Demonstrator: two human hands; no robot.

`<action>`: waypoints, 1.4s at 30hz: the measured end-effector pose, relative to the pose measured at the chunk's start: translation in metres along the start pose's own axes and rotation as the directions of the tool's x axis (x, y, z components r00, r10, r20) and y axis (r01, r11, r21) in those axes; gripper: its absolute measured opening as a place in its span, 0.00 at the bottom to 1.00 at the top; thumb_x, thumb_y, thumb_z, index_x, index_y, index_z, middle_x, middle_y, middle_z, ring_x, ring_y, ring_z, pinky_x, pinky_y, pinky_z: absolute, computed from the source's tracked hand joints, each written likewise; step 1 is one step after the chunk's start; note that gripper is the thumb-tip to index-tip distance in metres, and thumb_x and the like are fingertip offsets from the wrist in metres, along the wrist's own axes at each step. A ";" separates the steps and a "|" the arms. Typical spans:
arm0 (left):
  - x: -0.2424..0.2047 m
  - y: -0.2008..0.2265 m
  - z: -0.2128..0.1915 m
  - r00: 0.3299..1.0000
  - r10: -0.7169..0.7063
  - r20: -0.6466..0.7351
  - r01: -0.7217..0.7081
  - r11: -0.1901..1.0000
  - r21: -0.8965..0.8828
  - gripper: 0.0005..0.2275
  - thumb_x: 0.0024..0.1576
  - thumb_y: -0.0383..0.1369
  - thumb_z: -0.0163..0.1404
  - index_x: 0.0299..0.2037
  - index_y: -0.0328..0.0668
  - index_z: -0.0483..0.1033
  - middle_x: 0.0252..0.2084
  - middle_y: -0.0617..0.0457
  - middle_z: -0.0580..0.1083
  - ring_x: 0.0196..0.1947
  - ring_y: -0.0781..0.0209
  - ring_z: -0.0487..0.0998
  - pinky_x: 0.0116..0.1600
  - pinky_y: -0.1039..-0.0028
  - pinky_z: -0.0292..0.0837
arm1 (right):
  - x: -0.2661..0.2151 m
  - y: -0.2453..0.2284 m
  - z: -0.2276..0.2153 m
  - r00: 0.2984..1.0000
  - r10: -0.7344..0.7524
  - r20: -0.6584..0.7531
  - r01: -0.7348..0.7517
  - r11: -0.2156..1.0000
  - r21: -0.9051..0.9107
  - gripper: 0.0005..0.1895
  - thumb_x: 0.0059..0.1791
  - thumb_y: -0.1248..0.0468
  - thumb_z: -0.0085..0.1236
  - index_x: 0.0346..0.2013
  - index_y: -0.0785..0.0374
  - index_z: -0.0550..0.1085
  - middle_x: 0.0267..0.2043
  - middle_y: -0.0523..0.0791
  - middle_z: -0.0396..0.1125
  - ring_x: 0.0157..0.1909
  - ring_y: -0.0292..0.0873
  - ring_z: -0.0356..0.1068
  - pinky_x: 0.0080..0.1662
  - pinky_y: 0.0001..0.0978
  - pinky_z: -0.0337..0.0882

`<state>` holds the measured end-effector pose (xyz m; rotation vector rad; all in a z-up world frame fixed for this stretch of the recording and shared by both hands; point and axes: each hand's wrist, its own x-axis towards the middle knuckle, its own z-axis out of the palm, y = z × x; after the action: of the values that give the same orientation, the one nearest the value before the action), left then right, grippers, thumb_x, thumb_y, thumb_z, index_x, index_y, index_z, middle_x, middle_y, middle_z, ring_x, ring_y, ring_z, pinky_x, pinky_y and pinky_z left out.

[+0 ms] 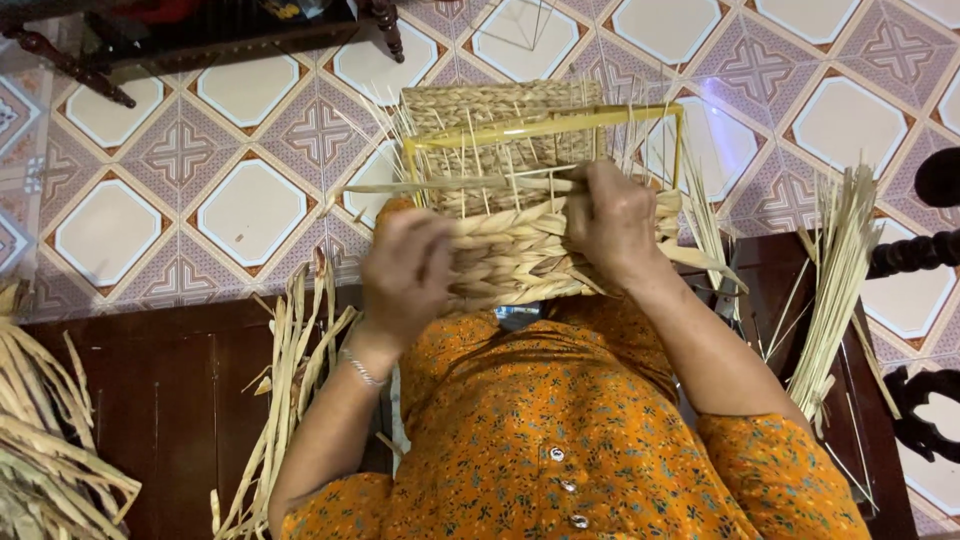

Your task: The person weaves a basket by hand, threading dried plant stalks through a frame and around vertical supports. They pick up stalks from a pile, tuck them into the weave, and occasionally use shears to trim excess material.

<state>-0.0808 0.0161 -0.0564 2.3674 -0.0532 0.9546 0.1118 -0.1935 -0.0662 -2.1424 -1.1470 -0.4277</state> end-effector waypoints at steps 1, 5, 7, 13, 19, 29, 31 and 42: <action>-0.011 -0.014 -0.006 0.998 -0.047 -0.050 0.053 0.992 0.115 0.08 0.72 0.35 0.45 0.51 0.42 0.73 0.45 0.53 0.74 0.41 0.58 0.78 0.44 0.73 0.80 | 0.004 -0.011 -0.010 0.997 -0.028 -0.070 0.037 0.991 0.127 0.09 0.48 0.77 0.50 0.40 0.67 0.72 0.29 0.48 0.69 0.28 0.40 0.71 0.30 0.31 0.73; -0.007 -0.002 -0.010 0.993 -0.061 -0.102 0.081 0.977 0.195 0.19 0.67 0.45 0.45 0.59 0.38 0.66 0.47 0.48 0.68 0.49 0.53 0.70 0.55 0.66 0.71 | 0.016 -0.019 -0.039 0.899 0.355 0.257 -0.430 0.602 0.673 0.17 0.44 0.77 0.40 0.44 0.61 0.71 0.37 0.40 0.71 0.35 0.32 0.76 0.38 0.24 0.81; -0.010 -0.003 0.000 0.988 -0.142 -0.058 0.149 0.978 0.146 0.22 0.68 0.45 0.45 0.65 0.39 0.63 0.49 0.47 0.66 0.51 0.56 0.67 0.58 0.67 0.66 | 0.018 -0.017 -0.052 0.891 0.280 0.357 -0.424 0.794 0.436 0.13 0.48 0.77 0.60 0.46 0.66 0.75 0.27 0.48 0.69 0.26 0.39 0.65 0.29 0.29 0.67; -0.018 -0.008 0.004 0.966 -0.257 0.008 0.254 0.958 0.133 0.25 0.66 0.50 0.46 0.67 0.44 0.61 0.41 0.54 0.67 0.42 0.59 0.67 0.52 0.67 0.66 | 0.008 -0.012 -0.036 0.994 0.081 0.070 -0.098 0.953 0.287 0.03 0.57 0.75 0.57 0.43 0.67 0.74 0.31 0.47 0.72 0.27 0.35 0.73 0.28 0.25 0.73; -0.020 -0.013 0.002 0.985 -0.098 -0.145 0.129 0.966 0.223 0.24 0.64 0.46 0.48 0.66 0.49 0.60 0.42 0.54 0.68 0.47 0.56 0.70 0.57 0.63 0.66 | -0.002 0.018 -0.045 0.792 0.540 0.283 -0.467 0.237 0.852 0.07 0.54 0.76 0.54 0.46 0.66 0.73 0.29 0.41 0.66 0.23 0.33 0.61 0.27 0.26 0.63; -0.028 -0.025 0.033 0.955 -0.206 -0.214 0.197 0.978 -0.064 0.24 0.64 0.37 0.54 0.68 0.47 0.58 0.57 0.49 0.72 0.52 0.55 0.75 0.59 0.62 0.74 | -0.037 0.068 -0.050 0.858 0.181 0.480 -0.463 0.676 0.573 0.16 0.54 0.73 0.60 0.57 0.71 0.72 0.36 0.41 0.67 0.34 0.32 0.64 0.41 0.24 0.64; -0.032 -0.031 0.032 0.952 -0.226 -0.204 0.202 0.971 -0.132 0.24 0.63 0.38 0.55 0.67 0.48 0.60 0.50 0.53 0.73 0.46 0.59 0.78 0.50 0.71 0.80 | -0.051 0.100 -0.036 0.929 0.210 0.306 -0.349 0.772 0.531 0.08 0.60 0.70 0.50 0.49 0.73 0.74 0.42 0.44 0.70 0.39 0.34 0.65 0.44 0.22 0.66; -0.230 -0.184 -0.054 0.328 -0.932 0.154 0.721 0.352 0.596 0.06 0.60 0.28 0.50 0.41 0.35 0.79 0.43 0.39 0.76 0.45 0.45 0.77 0.49 0.59 0.74 | -0.096 0.215 -0.038 0.818 0.371 0.440 -0.352 -0.282 0.893 0.18 0.67 0.65 0.40 0.32 0.62 0.61 0.28 0.42 0.52 0.24 0.32 0.44 0.31 0.22 0.46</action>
<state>-0.2408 0.1582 -0.2656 2.3724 1.2682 -0.2296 0.2369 -0.3635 -0.1778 -0.7917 -0.2832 0.6759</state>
